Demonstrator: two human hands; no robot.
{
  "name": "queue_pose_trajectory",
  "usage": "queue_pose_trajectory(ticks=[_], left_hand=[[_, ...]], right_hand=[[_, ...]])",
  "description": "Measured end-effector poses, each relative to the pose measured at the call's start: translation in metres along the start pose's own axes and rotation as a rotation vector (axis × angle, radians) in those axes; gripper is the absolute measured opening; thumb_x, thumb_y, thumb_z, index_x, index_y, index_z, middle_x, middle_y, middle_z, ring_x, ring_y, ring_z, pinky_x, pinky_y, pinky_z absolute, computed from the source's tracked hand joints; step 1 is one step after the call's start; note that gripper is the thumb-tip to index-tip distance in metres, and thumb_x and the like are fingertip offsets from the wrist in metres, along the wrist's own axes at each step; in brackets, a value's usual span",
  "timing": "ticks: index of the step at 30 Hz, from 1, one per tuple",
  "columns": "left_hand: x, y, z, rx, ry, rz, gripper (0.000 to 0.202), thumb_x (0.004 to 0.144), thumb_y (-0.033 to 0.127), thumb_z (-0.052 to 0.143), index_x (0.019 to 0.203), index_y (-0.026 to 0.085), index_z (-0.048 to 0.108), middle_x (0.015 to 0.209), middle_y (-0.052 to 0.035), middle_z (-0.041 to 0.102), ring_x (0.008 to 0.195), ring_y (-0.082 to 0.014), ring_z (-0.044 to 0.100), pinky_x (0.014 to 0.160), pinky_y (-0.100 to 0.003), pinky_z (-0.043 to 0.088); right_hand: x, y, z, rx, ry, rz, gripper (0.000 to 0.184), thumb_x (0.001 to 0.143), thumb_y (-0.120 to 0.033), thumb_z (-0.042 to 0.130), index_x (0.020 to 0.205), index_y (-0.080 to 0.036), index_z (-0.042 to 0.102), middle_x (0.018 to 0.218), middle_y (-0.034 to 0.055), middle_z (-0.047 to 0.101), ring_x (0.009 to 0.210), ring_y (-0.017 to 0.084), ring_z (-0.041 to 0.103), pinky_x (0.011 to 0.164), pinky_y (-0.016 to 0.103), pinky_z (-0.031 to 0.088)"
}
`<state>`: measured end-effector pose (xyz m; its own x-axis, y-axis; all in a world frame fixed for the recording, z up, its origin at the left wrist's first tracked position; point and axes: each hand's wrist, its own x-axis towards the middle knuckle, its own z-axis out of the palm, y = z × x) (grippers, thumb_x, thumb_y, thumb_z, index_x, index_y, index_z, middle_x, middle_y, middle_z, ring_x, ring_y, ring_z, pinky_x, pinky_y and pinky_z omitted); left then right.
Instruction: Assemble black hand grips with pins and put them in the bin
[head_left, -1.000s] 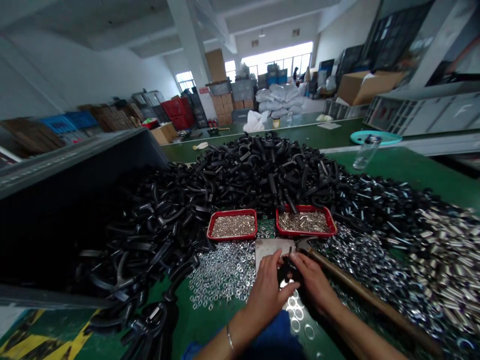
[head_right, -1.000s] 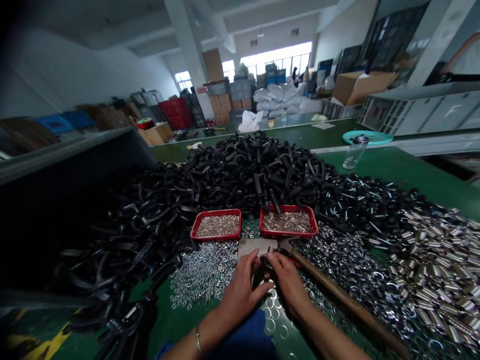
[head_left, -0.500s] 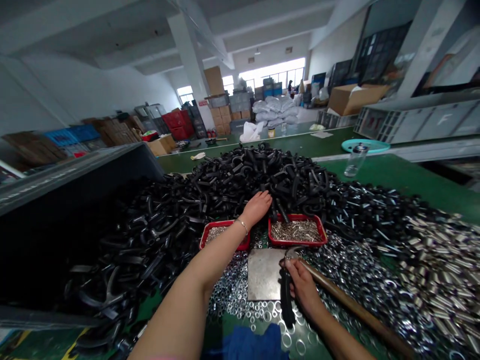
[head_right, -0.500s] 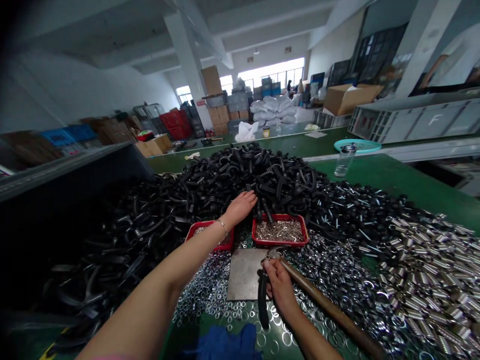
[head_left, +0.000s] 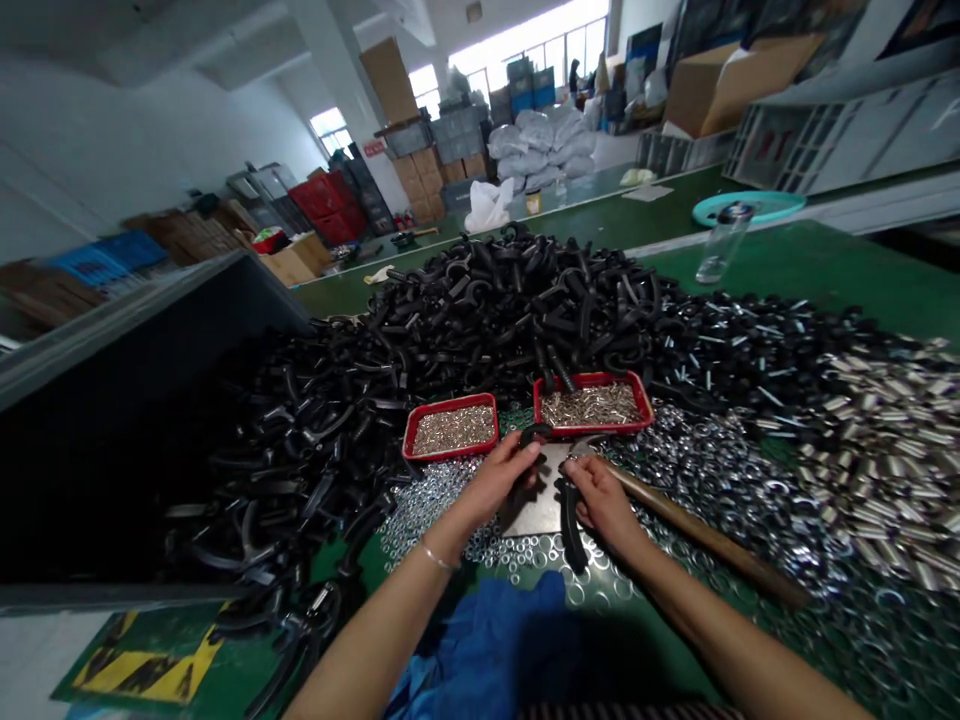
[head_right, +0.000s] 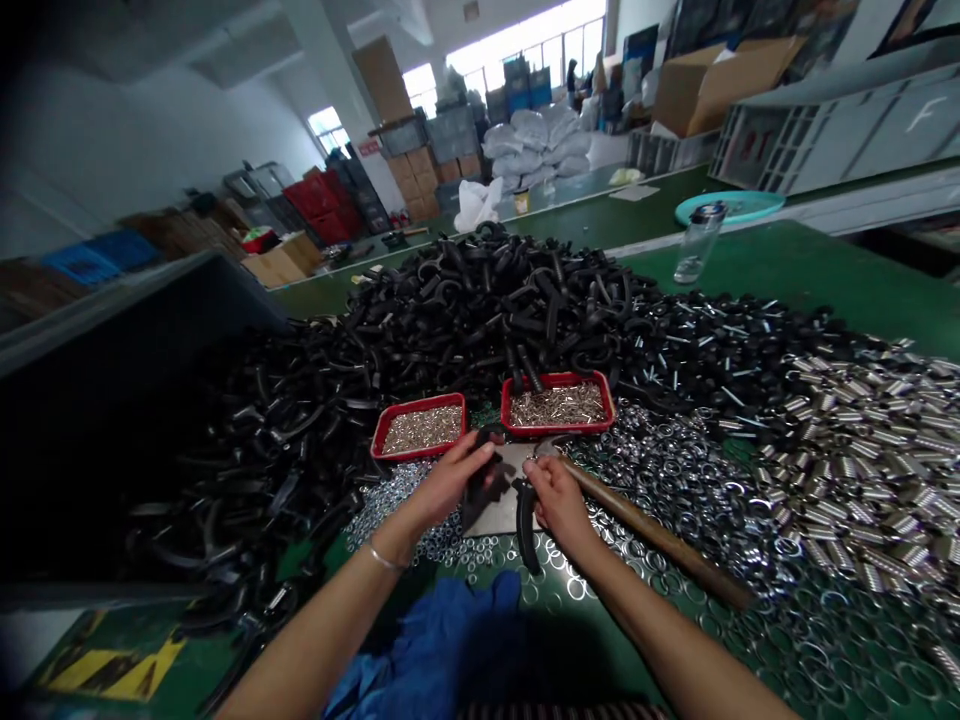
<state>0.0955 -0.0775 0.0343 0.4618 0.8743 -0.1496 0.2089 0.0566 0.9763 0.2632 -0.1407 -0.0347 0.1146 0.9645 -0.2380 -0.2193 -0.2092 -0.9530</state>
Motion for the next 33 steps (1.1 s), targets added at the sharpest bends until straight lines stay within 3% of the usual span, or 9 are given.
queue_pose_trajectory(ticks=[2,4,10,19,24,28,33], left_hand=[[-0.023,-0.014,0.015,-0.261,0.058,-0.108,0.041,0.091,0.056,0.054,0.111,0.02,0.051,0.084,-0.001,0.064,0.06,-0.0095,0.059,0.058,-0.023,0.05],[-0.036,-0.024,0.026,-0.372,0.1,-0.175,0.045,0.088,0.061,0.056,0.107,0.02,0.047,0.077,0.0004,0.065,0.05,-0.0088,0.056,0.049,-0.021,0.046],[-0.045,-0.029,0.036,-0.229,0.149,-0.158,0.052,0.091,0.068,0.042,0.101,0.018,0.048,0.053,0.0035,0.061,0.036,-0.011,0.053,0.038,-0.018,0.038],[-0.056,-0.021,0.036,-0.105,0.126,-0.142,0.052,0.094,0.068,0.036,0.097,0.018,0.05,0.047,0.0068,0.055,0.03,-0.009,0.045,0.033,-0.018,0.03],[-0.048,-0.016,0.042,-0.081,0.136,-0.133,0.049,0.095,0.066,0.034,0.097,0.019,0.046,0.046,0.0075,0.053,0.029,-0.01,0.044,0.031,-0.018,0.028],[-0.042,-0.017,0.048,-0.05,0.171,-0.09,0.045,0.096,0.064,0.034,0.097,0.02,0.043,0.046,0.0089,0.05,0.03,-0.0094,0.043,0.032,-0.018,0.03],[-0.047,-0.027,0.048,0.021,0.221,-0.042,0.043,0.098,0.061,0.033,0.104,0.02,0.046,0.051,0.0073,0.051,0.036,-0.0116,0.048,0.037,-0.02,0.035]], right_hand=[[-0.004,-0.009,-0.001,-0.176,0.021,-0.102,0.039,0.087,-0.061,0.057,0.083,-0.023,0.048,0.058,-0.0077,0.042,0.045,0.01,0.037,0.043,0.023,0.029],[-0.008,-0.019,-0.002,-0.377,0.037,-0.227,0.035,0.091,-0.056,0.055,0.083,-0.022,0.051,0.062,-0.0043,0.048,0.055,0.013,0.045,0.052,0.026,0.037],[-0.018,-0.04,0.002,-0.685,-0.007,-0.406,0.029,0.095,-0.049,0.05,0.082,-0.023,0.05,0.066,-0.0013,0.055,0.062,0.018,0.053,0.061,0.028,0.04],[-0.016,-0.041,0.005,-0.785,-0.094,-0.454,0.026,0.097,-0.043,0.047,0.081,-0.024,0.047,0.061,-0.0025,0.055,0.059,0.017,0.055,0.062,0.028,0.042],[-0.013,-0.04,0.006,-0.763,-0.053,-0.469,0.022,0.097,-0.042,0.049,0.085,-0.023,0.05,0.067,-0.0014,0.059,0.063,0.017,0.057,0.064,0.028,0.043],[-0.015,-0.042,0.007,-0.714,-0.025,-0.455,0.021,0.097,-0.041,0.05,0.087,-0.022,0.05,0.067,-0.0017,0.059,0.062,0.017,0.057,0.063,0.027,0.043],[-0.019,-0.047,0.007,-0.671,-0.112,-0.417,0.023,0.099,-0.043,0.047,0.088,-0.023,0.048,0.063,-0.0037,0.056,0.06,0.016,0.056,0.065,0.028,0.044]])
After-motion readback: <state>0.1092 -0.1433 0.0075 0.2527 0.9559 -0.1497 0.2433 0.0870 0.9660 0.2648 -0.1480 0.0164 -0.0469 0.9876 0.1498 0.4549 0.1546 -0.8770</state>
